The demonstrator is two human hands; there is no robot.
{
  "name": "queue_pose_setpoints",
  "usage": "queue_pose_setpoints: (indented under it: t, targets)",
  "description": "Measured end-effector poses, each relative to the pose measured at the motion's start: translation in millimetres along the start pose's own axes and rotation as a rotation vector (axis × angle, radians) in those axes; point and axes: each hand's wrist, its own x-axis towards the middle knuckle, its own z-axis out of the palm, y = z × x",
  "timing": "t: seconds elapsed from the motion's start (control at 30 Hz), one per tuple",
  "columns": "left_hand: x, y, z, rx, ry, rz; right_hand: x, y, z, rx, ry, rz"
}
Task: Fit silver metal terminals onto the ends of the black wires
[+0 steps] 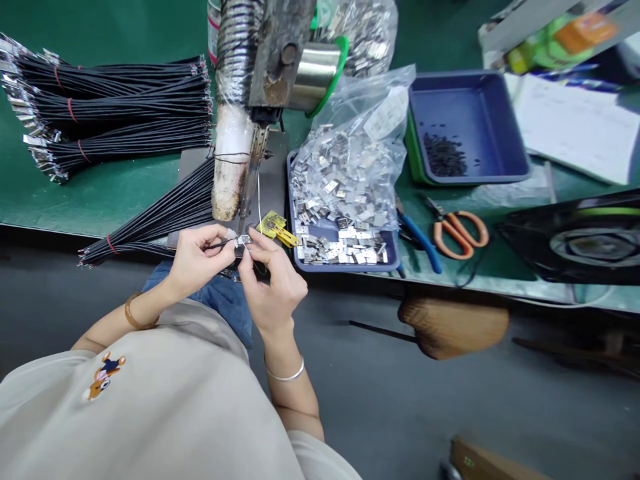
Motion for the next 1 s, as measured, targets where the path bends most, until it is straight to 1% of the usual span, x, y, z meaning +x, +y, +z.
queue_pose_setpoints:
  t: [0.1,0.3,0.6,0.83,1.0]
  targets:
    - [0.5,-0.5,0.7,0.012,0.001,0.021,0.7,-0.1,0.5,0.001,0.000,0.014]
    - [1.3,-3.7,1.4,-0.028,0.010,-0.025,1.0,2.8,2.2,0.006,-0.006,-0.019]
    - [2.4,0.9,2.4,-0.133,0.022,-0.062,7.1,0.3,2.5,0.006,0.001,-0.055]
    - [1.7,0.0,1.9,-0.061,0.005,-0.089,7.4,2.4,0.8,-0.019,-0.018,-0.064]
    - [2.0,-0.2,2.5,-0.031,0.012,-0.048,8.1,2.1,1.8,0.000,-0.014,-0.037]
